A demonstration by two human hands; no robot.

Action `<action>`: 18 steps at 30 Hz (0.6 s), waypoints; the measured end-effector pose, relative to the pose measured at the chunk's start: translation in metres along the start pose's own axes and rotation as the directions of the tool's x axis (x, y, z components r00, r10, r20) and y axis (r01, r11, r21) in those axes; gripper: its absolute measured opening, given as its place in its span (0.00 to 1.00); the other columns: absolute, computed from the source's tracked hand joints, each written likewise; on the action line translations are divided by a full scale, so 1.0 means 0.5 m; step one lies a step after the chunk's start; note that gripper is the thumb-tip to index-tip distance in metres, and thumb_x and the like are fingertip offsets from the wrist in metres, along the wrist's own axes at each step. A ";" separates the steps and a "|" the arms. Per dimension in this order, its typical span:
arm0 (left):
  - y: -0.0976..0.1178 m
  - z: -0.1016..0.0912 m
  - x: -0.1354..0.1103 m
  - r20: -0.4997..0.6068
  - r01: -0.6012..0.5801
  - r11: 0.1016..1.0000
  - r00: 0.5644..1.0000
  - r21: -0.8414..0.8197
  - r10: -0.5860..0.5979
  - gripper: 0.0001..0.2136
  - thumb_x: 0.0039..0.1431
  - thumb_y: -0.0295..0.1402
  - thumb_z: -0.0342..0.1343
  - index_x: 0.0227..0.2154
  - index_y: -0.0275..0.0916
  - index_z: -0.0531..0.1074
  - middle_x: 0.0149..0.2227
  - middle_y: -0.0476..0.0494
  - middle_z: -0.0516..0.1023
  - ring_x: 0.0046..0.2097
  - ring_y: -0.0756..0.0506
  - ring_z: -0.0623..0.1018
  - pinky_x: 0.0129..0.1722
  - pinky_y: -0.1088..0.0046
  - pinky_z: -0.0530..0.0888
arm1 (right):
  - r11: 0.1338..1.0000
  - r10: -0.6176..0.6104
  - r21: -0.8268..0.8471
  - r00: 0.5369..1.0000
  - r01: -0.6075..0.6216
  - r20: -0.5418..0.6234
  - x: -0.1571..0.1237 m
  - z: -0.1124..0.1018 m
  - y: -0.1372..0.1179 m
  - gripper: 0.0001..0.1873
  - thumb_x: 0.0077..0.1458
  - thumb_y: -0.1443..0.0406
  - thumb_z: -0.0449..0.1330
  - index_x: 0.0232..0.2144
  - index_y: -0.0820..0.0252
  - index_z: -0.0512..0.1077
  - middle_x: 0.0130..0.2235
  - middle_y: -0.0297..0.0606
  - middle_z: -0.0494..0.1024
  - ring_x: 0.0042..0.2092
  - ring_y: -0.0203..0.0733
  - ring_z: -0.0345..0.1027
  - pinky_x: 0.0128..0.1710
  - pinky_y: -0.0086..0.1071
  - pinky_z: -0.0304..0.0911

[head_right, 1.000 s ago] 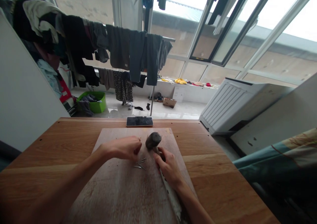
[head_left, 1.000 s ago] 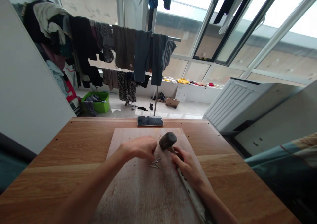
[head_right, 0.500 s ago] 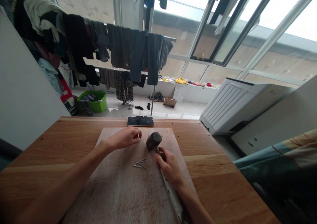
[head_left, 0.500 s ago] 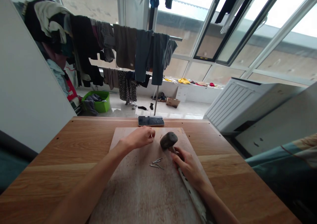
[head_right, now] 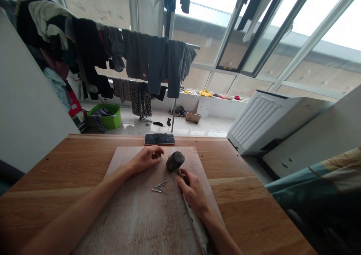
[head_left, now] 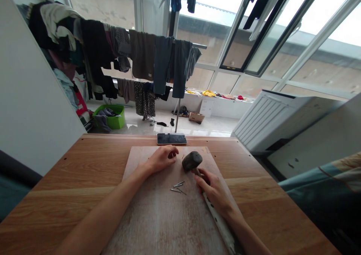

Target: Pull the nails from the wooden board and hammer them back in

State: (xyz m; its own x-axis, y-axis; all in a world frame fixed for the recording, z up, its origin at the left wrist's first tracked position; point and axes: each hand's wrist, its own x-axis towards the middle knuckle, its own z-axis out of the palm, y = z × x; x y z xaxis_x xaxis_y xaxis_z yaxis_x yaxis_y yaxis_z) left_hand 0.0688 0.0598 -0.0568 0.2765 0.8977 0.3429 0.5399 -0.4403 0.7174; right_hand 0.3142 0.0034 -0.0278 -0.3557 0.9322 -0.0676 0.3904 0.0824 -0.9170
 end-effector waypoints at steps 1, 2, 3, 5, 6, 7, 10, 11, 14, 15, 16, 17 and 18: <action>-0.004 0.003 -0.001 -0.002 0.003 1.000 1.000 -0.013 -0.003 0.08 0.54 0.23 0.57 0.38 0.37 0.75 0.32 0.48 0.76 0.32 0.49 0.76 0.34 0.74 0.72 | 1.000 0.005 0.024 1.000 -0.005 0.008 0.000 -0.001 -0.001 0.19 0.59 0.53 0.56 0.41 0.62 0.74 0.21 0.28 0.66 0.21 0.37 0.59 0.21 0.30 0.57; -0.006 0.005 -0.001 -0.003 0.005 1.000 1.000 -0.024 -0.005 0.08 0.54 0.23 0.57 0.37 0.37 0.75 0.32 0.48 0.76 0.32 0.49 0.76 0.34 0.75 0.72 | 0.999 -0.002 0.043 1.000 0.001 0.008 0.001 -0.003 -0.003 0.19 0.59 0.53 0.55 0.41 0.62 0.73 0.21 0.27 0.66 0.21 0.37 0.59 0.21 0.30 0.58; -0.007 0.005 -0.001 -0.005 0.007 0.999 1.000 -0.031 -0.008 0.07 0.54 0.24 0.57 0.36 0.37 0.75 0.31 0.48 0.76 0.32 0.49 0.75 0.33 0.75 0.72 | 0.998 -0.020 0.056 1.000 0.020 0.000 0.003 -0.004 -0.005 0.18 0.59 0.54 0.55 0.41 0.62 0.73 0.21 0.27 0.66 0.22 0.37 0.60 0.22 0.29 0.58; -0.005 0.005 -0.001 -0.014 0.015 0.999 1.000 -0.043 -0.015 0.05 0.54 0.24 0.57 0.33 0.37 0.75 0.31 0.48 0.76 0.32 0.49 0.75 0.33 0.75 0.72 | 0.994 -0.068 0.081 0.997 0.070 -0.029 0.010 -0.009 -0.012 0.16 0.60 0.56 0.54 0.41 0.62 0.72 0.21 0.27 0.66 0.22 0.36 0.60 0.22 0.29 0.58; -0.004 0.005 -0.001 -0.018 0.020 0.999 1.000 -0.047 -0.021 0.04 0.54 0.25 0.57 0.32 0.37 0.75 0.31 0.48 0.75 0.32 0.49 0.74 0.33 0.75 0.72 | 0.992 -0.084 0.089 0.996 0.087 -0.035 0.014 -0.011 -0.017 0.16 0.60 0.56 0.54 0.42 0.62 0.72 0.21 0.27 0.66 0.22 0.36 0.60 0.22 0.28 0.58; -0.004 0.005 0.000 -0.023 0.025 0.998 0.999 -0.050 -0.026 0.03 0.54 0.26 0.57 0.31 0.37 0.75 0.31 0.48 0.75 0.32 0.49 0.74 0.33 0.75 0.72 | 0.991 -0.094 0.093 0.995 0.097 -0.035 0.018 -0.012 -0.023 0.16 0.60 0.57 0.54 0.42 0.62 0.72 0.21 0.27 0.66 0.22 0.36 0.60 0.22 0.28 0.58; -0.007 0.005 0.001 -0.034 0.027 0.998 0.999 -0.049 -0.029 0.03 0.54 0.27 0.58 0.30 0.37 0.76 0.32 0.47 0.75 0.32 0.48 0.74 0.34 0.74 0.72 | 0.993 -0.102 0.061 0.994 0.104 -0.029 0.032 -0.011 -0.046 0.16 0.60 0.58 0.54 0.44 0.62 0.72 0.21 0.26 0.65 0.21 0.35 0.60 0.21 0.28 0.58; -0.008 0.006 0.001 -0.037 0.024 0.999 0.999 -0.048 -0.026 0.03 0.54 0.27 0.58 0.30 0.37 0.77 0.32 0.47 0.75 0.32 0.48 0.74 0.34 0.74 0.71 | 0.993 -0.111 0.040 0.993 0.113 -0.035 0.036 -0.008 -0.055 0.16 0.60 0.58 0.54 0.44 0.62 0.72 0.21 0.25 0.65 0.21 0.35 0.60 0.22 0.29 0.58; -0.011 0.007 0.002 -0.040 0.013 0.999 0.999 -0.049 -0.015 0.03 0.55 0.27 0.59 0.30 0.36 0.77 0.31 0.47 0.74 0.32 0.48 0.75 0.34 0.74 0.71 | 0.992 -0.126 -0.017 0.991 0.126 -0.050 0.047 0.007 -0.078 0.17 0.59 0.58 0.54 0.45 0.62 0.72 0.21 0.25 0.66 0.21 0.36 0.62 0.22 0.29 0.60; -0.010 0.007 0.002 -0.041 0.009 0.999 0.999 -0.050 -0.011 0.03 0.55 0.26 0.59 0.30 0.36 0.77 0.31 0.47 0.74 0.32 0.48 0.74 0.35 0.74 0.71 | 0.992 -0.120 -0.043 0.992 0.118 -0.046 0.050 0.013 -0.084 0.17 0.58 0.58 0.53 0.44 0.62 0.72 0.21 0.26 0.67 0.21 0.36 0.63 0.23 0.29 0.60; -0.010 0.006 0.002 -0.040 0.003 0.999 0.999 -0.051 -0.005 0.03 0.55 0.26 0.58 0.30 0.36 0.77 0.31 0.47 0.74 0.33 0.49 0.74 0.35 0.75 0.70 | 0.992 -0.106 -0.070 0.993 0.103 -0.041 0.054 0.019 -0.089 0.17 0.58 0.58 0.53 0.43 0.62 0.72 0.21 0.27 0.68 0.21 0.37 0.64 0.22 0.30 0.60; -0.008 0.005 0.003 -0.038 -0.004 0.999 0.999 -0.050 0.002 0.04 0.54 0.25 0.58 0.30 0.36 0.77 0.31 0.47 0.74 0.33 0.49 0.74 0.34 0.75 0.70 | 0.992 -0.091 -0.095 0.995 0.087 -0.034 0.057 0.025 -0.092 0.16 0.57 0.59 0.54 0.42 0.62 0.73 0.21 0.27 0.68 0.21 0.37 0.64 0.22 0.30 0.60; -0.007 0.004 0.003 -0.032 -0.011 0.999 0.999 -0.049 0.009 0.05 0.53 0.24 0.58 0.31 0.36 0.78 0.31 0.48 0.74 0.32 0.49 0.74 0.34 0.75 0.69 | 0.990 -0.078 -0.116 0.997 0.074 -0.027 0.060 0.030 -0.095 0.15 0.56 0.59 0.54 0.40 0.62 0.73 0.20 0.28 0.69 0.20 0.37 0.64 0.21 0.29 0.59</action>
State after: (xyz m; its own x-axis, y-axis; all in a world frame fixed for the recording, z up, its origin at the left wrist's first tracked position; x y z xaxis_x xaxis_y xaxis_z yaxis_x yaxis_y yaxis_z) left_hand 0.0689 0.0626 -0.0601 0.2556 0.8936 0.3690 0.4972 -0.4489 0.7425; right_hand 0.2723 0.0220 0.0077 -0.3621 0.9320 0.0144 0.4589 0.1917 -0.8675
